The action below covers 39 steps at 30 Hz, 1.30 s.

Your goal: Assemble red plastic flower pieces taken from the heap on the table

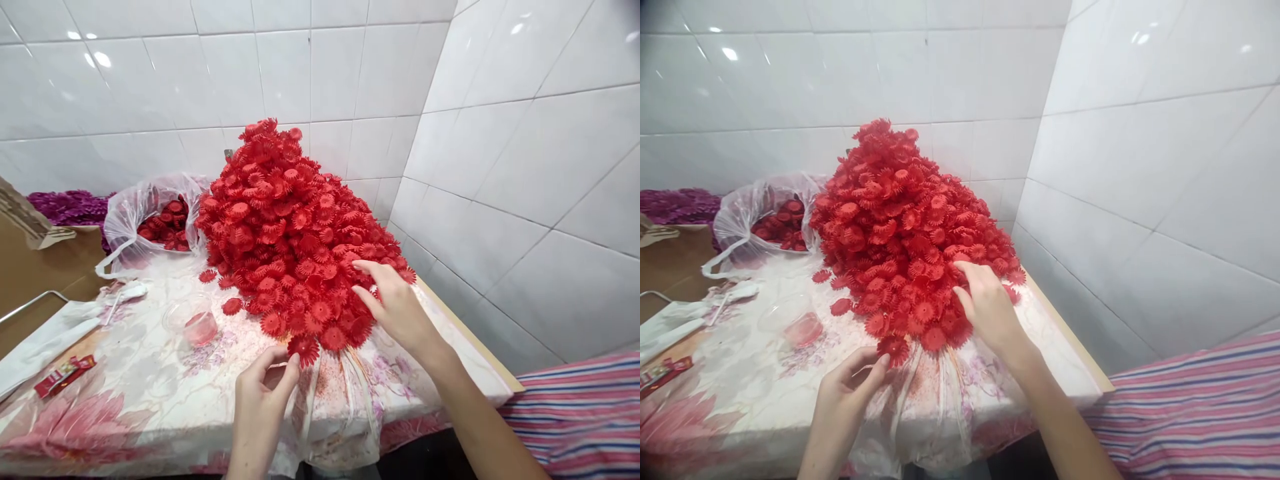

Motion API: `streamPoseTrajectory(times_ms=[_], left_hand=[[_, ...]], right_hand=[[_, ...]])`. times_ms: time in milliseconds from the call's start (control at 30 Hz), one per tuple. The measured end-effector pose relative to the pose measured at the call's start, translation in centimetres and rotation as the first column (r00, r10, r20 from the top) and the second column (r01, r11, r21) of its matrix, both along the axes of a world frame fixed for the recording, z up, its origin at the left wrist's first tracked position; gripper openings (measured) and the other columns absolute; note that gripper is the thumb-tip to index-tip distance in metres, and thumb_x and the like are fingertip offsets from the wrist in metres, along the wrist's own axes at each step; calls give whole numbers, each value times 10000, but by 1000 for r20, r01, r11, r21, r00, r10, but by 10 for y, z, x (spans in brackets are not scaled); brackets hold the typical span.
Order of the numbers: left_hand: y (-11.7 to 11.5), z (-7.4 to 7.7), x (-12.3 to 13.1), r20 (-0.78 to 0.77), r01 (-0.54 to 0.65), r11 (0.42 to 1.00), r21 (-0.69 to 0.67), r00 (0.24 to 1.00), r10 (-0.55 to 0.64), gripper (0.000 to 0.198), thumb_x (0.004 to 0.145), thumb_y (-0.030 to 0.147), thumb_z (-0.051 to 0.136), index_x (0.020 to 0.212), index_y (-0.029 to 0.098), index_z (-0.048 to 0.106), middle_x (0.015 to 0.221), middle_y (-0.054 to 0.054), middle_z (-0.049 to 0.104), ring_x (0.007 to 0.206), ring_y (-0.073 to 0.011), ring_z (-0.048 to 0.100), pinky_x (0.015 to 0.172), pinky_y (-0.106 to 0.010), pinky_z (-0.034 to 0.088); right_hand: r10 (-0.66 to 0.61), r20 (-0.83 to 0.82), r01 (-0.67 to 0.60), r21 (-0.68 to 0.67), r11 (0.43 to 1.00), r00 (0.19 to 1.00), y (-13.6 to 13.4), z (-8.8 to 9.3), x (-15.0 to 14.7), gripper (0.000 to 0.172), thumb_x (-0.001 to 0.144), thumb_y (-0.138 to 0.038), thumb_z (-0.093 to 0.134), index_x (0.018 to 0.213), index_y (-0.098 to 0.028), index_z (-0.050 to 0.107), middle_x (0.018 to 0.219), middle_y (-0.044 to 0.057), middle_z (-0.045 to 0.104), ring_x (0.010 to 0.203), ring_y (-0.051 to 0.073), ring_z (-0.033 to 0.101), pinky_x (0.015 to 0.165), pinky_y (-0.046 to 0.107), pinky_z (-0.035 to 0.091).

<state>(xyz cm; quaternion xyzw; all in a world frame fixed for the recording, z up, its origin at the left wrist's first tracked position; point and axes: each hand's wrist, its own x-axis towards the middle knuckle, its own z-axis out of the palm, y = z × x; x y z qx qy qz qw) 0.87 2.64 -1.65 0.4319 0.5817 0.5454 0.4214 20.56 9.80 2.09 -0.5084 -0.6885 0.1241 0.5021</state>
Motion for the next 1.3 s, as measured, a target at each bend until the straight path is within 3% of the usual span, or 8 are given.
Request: streamPoseTrajectory(times_ms=[100,167,233,367,533,767,1033,1300], left_hand=[[3,0,3,3,83,996,14,997,-83,181,672,351,710,641,175,679,615,8,682,606,-160,662,575,-206,499],[3,3,4,49,151,988,10,987,-152,177,671,343,720,651,169,690,620,0,689,591,-152,647,570,-209,506],[0,6,5,135,210,978,1,969,-208,169,674,336,734,687,168,715,647,-7,702,610,-147,643,595,-210,512],[-8,14,6,313,259,965,-44,921,-233,164,624,315,789,698,173,752,688,-21,720,649,-150,641,590,-204,500],[-15,21,6,394,282,959,-23,884,-251,177,547,321,848,617,185,758,612,-9,706,618,-139,630,595,-197,482],[-19,24,8,421,304,952,-30,868,-264,194,507,299,872,580,182,735,601,0,699,596,-134,609,581,-196,471],[-24,29,8,285,282,956,-85,926,-248,160,522,255,848,577,178,718,580,3,672,583,-139,578,574,-208,457],[-27,31,11,178,254,965,-63,955,-239,160,549,294,836,596,186,729,631,-22,706,637,-178,626,612,-233,491]], right_hand=[[40,-82,-35,60,998,996,-30,1,-13,126,862,-187,542,960,-213,617,971,68,688,922,214,644,867,379,502],[273,-147,-279,-23,960,951,-52,-1,-21,104,859,-175,572,924,-236,626,878,11,696,815,160,661,748,271,534],[362,-208,-390,-114,914,909,-66,-4,-29,128,853,-146,573,933,-230,627,866,4,696,766,142,660,714,244,534],[331,-421,-453,-232,861,845,-73,-10,-36,95,855,-200,601,942,-226,627,880,24,682,796,157,652,724,255,529],[304,-688,-604,-242,760,659,-75,-14,-38,123,795,-216,687,905,-236,637,790,-3,647,750,144,620,678,238,508],[171,-821,-613,-252,749,545,-88,-10,-45,187,708,-220,771,852,-232,652,732,-21,628,723,134,587,669,239,456],[137,-803,-598,-305,741,580,-92,-5,-45,220,686,-274,790,836,-226,636,703,-28,608,704,138,573,672,256,450],[151,-787,-605,-320,729,598,-93,-5,-44,196,693,-183,738,842,-228,619,718,-20,615,719,146,589,708,276,475]])
